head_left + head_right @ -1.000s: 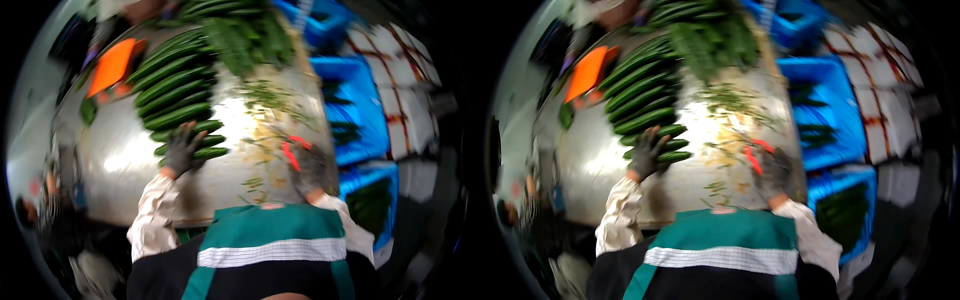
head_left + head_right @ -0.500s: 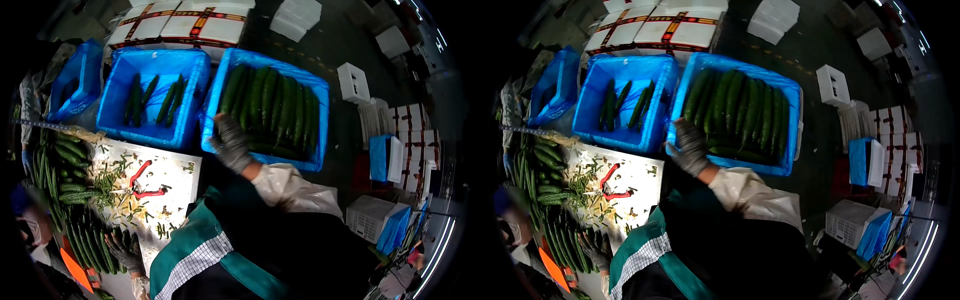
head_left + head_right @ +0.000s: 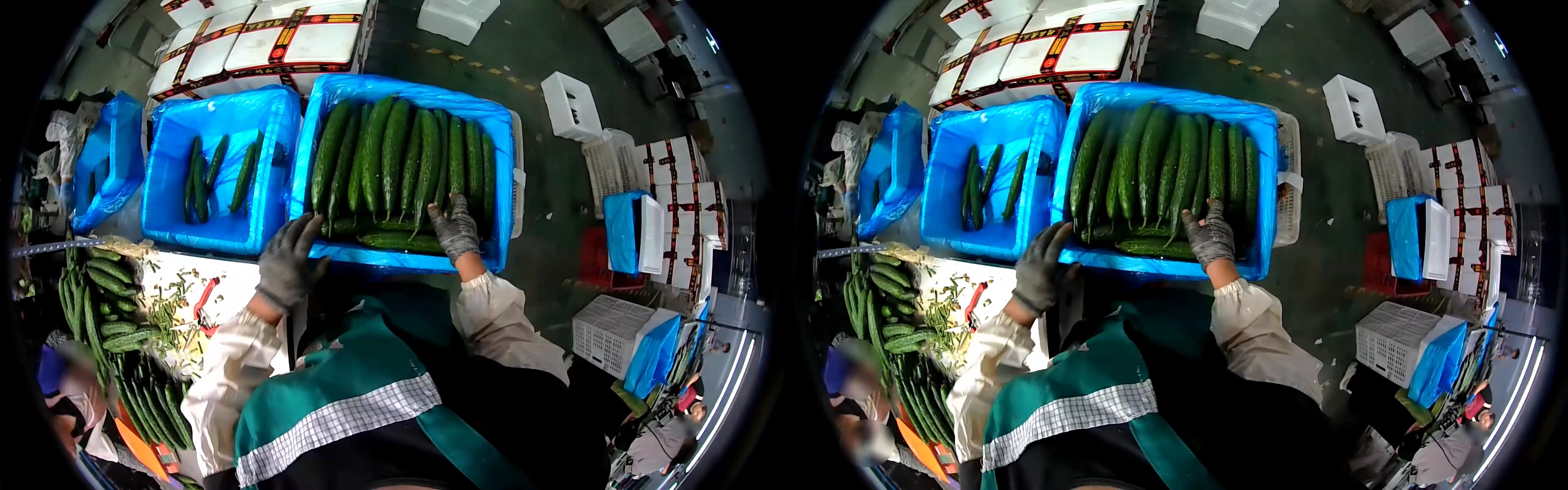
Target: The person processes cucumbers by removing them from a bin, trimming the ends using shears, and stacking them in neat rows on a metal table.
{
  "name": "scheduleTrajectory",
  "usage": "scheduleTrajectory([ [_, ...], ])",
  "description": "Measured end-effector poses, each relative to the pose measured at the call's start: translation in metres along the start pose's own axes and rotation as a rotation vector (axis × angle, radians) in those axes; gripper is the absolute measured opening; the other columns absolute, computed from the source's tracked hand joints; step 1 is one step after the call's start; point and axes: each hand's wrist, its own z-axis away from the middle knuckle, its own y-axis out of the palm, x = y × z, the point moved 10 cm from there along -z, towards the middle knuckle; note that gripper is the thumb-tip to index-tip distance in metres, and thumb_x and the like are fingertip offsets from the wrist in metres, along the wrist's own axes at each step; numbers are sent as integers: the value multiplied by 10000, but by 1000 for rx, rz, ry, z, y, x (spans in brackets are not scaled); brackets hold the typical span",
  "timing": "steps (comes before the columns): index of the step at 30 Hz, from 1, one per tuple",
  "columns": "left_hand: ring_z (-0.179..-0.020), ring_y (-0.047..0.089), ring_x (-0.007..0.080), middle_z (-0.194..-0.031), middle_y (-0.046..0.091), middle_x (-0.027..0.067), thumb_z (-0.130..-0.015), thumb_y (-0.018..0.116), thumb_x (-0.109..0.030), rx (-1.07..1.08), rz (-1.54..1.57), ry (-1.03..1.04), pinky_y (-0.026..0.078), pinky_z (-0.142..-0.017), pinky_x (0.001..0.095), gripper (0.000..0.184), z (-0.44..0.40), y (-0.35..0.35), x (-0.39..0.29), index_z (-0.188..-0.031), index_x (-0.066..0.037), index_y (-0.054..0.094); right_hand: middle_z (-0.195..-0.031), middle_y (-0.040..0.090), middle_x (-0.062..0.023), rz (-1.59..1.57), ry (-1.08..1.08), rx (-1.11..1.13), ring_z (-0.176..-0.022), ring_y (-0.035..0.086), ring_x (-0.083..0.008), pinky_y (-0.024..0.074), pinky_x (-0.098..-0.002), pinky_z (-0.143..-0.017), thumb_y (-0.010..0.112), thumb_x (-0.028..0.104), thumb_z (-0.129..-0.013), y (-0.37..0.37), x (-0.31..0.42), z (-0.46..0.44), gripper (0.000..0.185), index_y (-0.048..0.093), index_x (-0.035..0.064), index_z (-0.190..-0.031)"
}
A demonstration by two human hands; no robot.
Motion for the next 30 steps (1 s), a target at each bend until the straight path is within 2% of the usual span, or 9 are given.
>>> scheduleTrajectory([
  [3, -1059, 481, 366, -1209, 460, 199, -726, 667, -244, 130, 141, -140, 409, -889, 398, 677, -39, 48, 1, -1302, -100, 342, -914, 617, -179, 93, 151, 204, -850, 596, -340, 454, -427, -787, 500, 565, -777, 8, 8, 1, 835, 152, 112, -1385],
  [6, -1062, 470, 400, -1227, 434, 238, -754, 648, -296, 244, 240, -378, 405, -892, 397, 709, -76, 87, 12, -1325, -81, 288, -1028, 587, -216, 130, 139, 173, -919, 583, -356, 441, -435, -825, 479, 592, -772, 5, 13, -4, 872, 96, 118, -1397],
  [8, -1073, 461, 411, -1236, 417, 259, -763, 640, -323, 303, 249, -522, 401, -897, 393, 727, -98, 105, 17, -1333, -70, 266, -1156, 508, -254, 178, 76, 158, -989, 557, -344, 437, -433, -837, 481, 588, -771, 11, 20, -15, 872, 123, 87, -1389],
  [11, -1158, 411, 380, -1253, 405, 265, -758, 601, -412, 365, 232, -753, 352, -959, 410, 770, -103, 118, 29, -1335, -38, 255, -1152, 505, -261, 267, 139, 168, -1062, 509, -348, 408, -415, -883, 492, 600, -758, 14, 24, -11, 896, 148, 50, -1377],
  [15, -1135, 446, 361, -1223, 442, 255, -753, 619, -386, 266, 381, -938, 371, -940, 389, 772, -99, 161, 61, -1328, -14, 261, -1211, 466, -252, 95, 103, 88, -1108, 478, -344, 397, -394, -911, 546, 593, -727, 11, 19, -13, 912, 242, -18, -1333],
  [20, -767, 596, 288, -930, 590, 184, -765, 647, -237, 222, 836, -1122, 489, -610, 394, 446, -94, 198, 64, -1102, -8, 463, -1183, 492, -245, -189, 189, 134, -1099, 481, -354, 390, -376, -922, 660, 580, -640, 13, 17, -19, 943, 349, -59, -1260],
  [23, -600, 571, 261, -781, 589, 142, -770, 645, -243, 242, 856, -1094, 455, -464, 397, 328, -94, 200, 63, -973, -26, 505, -1170, 501, -244, -269, 156, 142, -1094, 486, -350, 391, -373, -919, 694, 564, -612, 15, 26, -20, 943, 373, -68, -1232],
  [26, -633, 568, 254, -794, 590, 131, -770, 649, -255, 258, 1100, -1189, 462, -496, 409, 302, -89, 190, 50, -951, -43, 531, -1162, 504, -248, -498, 104, 205, -1090, 491, -346, 390, -370, -920, 703, 550, -610, 30, 18, -34, 940, 376, -81, -1224],
  [30, -670, 563, 248, -790, 587, 113, -764, 661, -254, 290, 1353, -1231, 466, -525, 418, 294, -81, 209, 47, -950, -59, 544, -1178, 490, -257, -397, 140, 278, -1095, 487, -348, 384, -367, -925, 696, 555, -616, 27, 26, -29, 985, 323, -94, -1255],
])
